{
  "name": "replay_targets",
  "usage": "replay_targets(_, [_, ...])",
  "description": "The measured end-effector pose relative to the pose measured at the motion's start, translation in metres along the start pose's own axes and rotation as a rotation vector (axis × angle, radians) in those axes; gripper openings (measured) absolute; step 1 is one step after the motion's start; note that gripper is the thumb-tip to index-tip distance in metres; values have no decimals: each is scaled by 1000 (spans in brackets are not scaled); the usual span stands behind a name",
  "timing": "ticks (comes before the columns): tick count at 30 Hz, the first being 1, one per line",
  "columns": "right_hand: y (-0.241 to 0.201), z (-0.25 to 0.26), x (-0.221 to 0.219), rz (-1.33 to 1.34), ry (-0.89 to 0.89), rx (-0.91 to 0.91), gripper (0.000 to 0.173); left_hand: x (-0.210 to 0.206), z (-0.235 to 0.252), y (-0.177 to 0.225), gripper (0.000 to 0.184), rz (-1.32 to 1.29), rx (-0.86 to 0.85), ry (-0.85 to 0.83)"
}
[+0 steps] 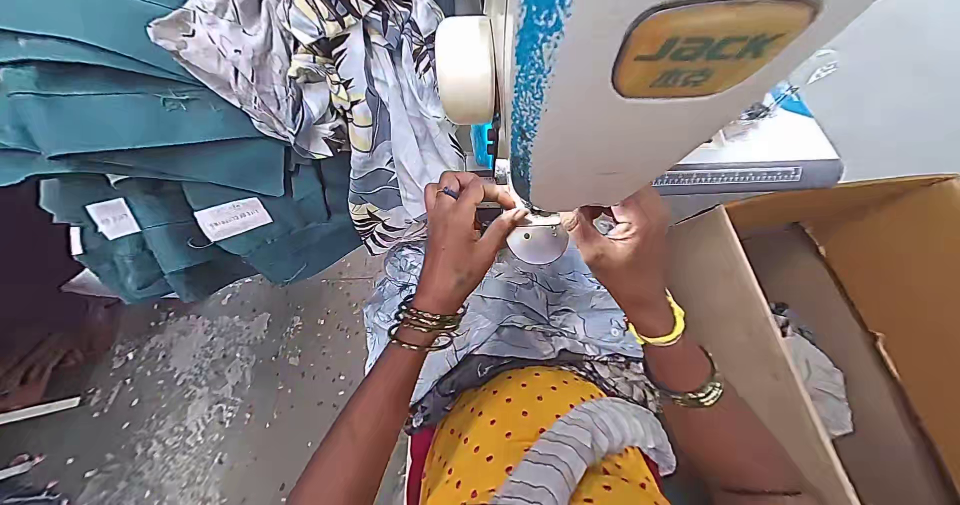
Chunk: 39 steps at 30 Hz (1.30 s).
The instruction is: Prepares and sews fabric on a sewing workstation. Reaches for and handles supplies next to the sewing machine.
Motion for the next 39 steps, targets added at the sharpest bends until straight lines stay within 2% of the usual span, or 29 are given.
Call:
replay_targets(2, [2,-1,1,27,-59,64,20,7,-5,-2,14,-17,-35,-44])
replay_targets(5, [3,1,-1,1,-101,108,24,14,-5,-5,14,-34,-59,-87])
replay_targets(9, [1,-5,-9,-202,-68,156,24,11,-2,0,14,-37,-100,-104])
replay_targets(12, [-7,-10,-11,-316,-6,203,18,5,4,5,17,-16,-150,-95])
replay_targets(15, [-5,-16,-10,-277,-85,177,13,3,6,7,18,9,-135,-88])
replay_targets(18, [7,-19,-7,-110,-249,39,13,4,0,6,13,-15,-142,-49])
replay_targets(21, [23,-23,18,-54,-225,-90,26,20,-23,-10,17,-26,-88,13])
replay_targets(23, [51,-33,48,-105,-180,-237,33,47,-58,-50,20,-48,119,47])
replay_targets(25, [98,-54,82,-247,-141,-417,34,76,-109,-104,22,-8,451,3])
replay_targets(27, [154,-88,109,-466,-187,-650,36,90,-169,-153,35,69,769,-199])
replay_targets(29, [203,-128,130,-616,-279,-881,34,83,-215,-185,47,54,915,-359])
replay_targets(31, [231,-166,146,-698,-329,-1018,31,66,-226,-198,55,50,891,-364])
replay_targets(34, [253,-213,156,-749,-498,-1117,25,45,-207,-211,64,161,844,-337])
replay_targets(37, [257,-247,158,-741,-731,-1255,36,29,-181,-222,75,451,863,-457])
replay_targets(39, [260,-259,159,-752,-771,-1305,43,25,-168,-233,81,594,882,-467])
Point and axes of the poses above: each hand's wrist, its own z-axis towards the middle knuckle, its own x-axis out of the back of the hand, y = z × x, the point moved 8 cm from there along z, towards the middle knuckle, and after that the axes turned 14 degrees about -x, right-handed, at the moved point
